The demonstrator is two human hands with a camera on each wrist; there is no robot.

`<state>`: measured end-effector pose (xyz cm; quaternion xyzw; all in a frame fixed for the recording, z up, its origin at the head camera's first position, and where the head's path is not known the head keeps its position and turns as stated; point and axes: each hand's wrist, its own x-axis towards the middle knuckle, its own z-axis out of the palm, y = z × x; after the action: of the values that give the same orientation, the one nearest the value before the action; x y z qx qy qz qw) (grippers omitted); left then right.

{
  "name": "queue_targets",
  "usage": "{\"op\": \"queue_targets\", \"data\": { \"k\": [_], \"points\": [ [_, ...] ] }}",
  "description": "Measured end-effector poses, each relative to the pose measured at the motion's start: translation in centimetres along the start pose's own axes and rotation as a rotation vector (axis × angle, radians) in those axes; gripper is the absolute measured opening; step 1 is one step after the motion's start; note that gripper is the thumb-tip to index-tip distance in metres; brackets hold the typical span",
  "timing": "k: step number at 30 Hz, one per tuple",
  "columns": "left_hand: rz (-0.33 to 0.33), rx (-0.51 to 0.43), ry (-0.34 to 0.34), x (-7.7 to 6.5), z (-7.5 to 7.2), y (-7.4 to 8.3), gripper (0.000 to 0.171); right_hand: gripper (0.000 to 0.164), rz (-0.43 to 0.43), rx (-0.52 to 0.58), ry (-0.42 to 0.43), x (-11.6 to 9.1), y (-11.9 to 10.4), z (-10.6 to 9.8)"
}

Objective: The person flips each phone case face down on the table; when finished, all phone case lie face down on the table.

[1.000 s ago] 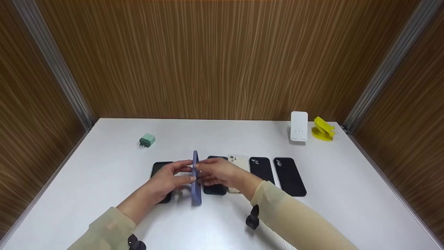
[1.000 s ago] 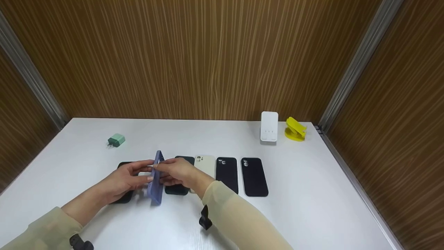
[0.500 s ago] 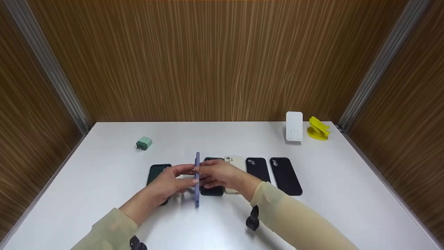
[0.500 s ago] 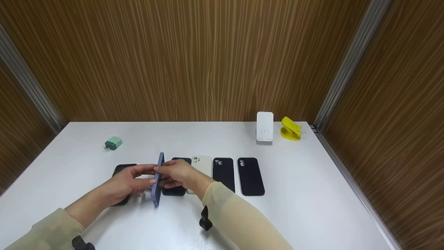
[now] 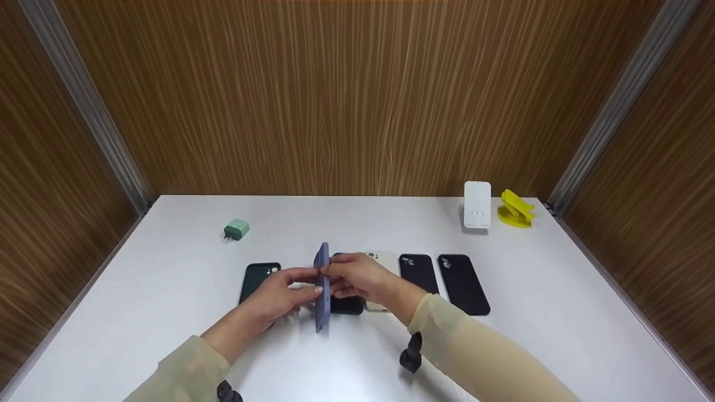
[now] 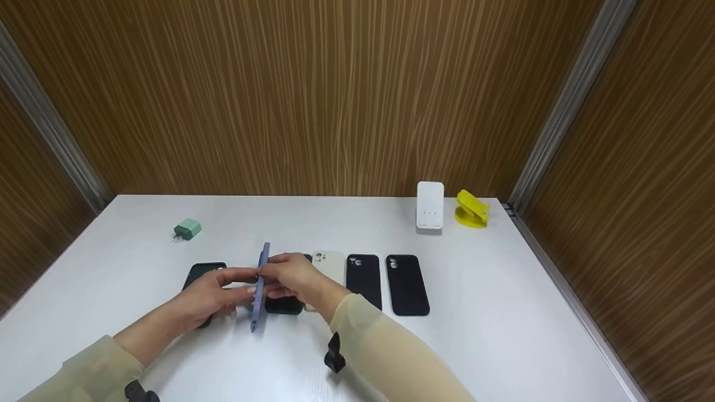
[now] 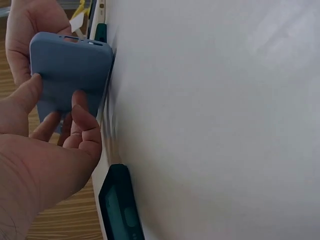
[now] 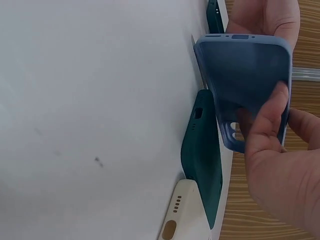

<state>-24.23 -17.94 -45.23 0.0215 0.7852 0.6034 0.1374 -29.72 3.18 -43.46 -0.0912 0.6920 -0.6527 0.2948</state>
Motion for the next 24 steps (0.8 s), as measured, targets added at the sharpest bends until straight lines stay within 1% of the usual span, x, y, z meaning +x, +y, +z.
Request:
{"op": "queue_targets", "data": {
  "k": [5, 10, 13, 16, 18, 20, 24],
  "points": [
    [0.006, 0.011, 0.059, 0.3, -0.2, 0.1, 0.043, 0.034, -0.024, 0.038, 0.009, -0.2, -0.5, 0.0],
    [0.002, 0.000, 0.122, 0.2, -0.6, 0.1, 0.049, 0.038, -0.052, 0.092, 0.012, -0.3, -0.9, 0.0],
    [0.005, -0.037, 0.121, 0.3, -0.7, 0.1, 0.051, 0.042, -0.072, 0.119, 0.011, -0.5, -1.0, -0.1],
    [0.018, -0.100, 0.094, 0.5, -0.9, 0.1, 0.052, 0.045, -0.085, 0.136, 0.009, -0.7, -1.1, -0.2],
    [0.020, -0.131, 0.090, 0.6, -1.0, 0.1, 0.053, 0.046, -0.093, 0.141, 0.011, -0.7, -1.0, -0.3],
    [0.019, -0.134, 0.110, 0.7, -1.2, 0.1, 0.052, 0.045, -0.100, 0.134, 0.018, -0.7, -1.0, -0.3],
    [0.007, -0.086, 0.197, 0.9, -1.4, 0.1, 0.048, 0.039, -0.115, 0.074, 0.054, -0.6, -0.8, -0.4]
  ]
}}
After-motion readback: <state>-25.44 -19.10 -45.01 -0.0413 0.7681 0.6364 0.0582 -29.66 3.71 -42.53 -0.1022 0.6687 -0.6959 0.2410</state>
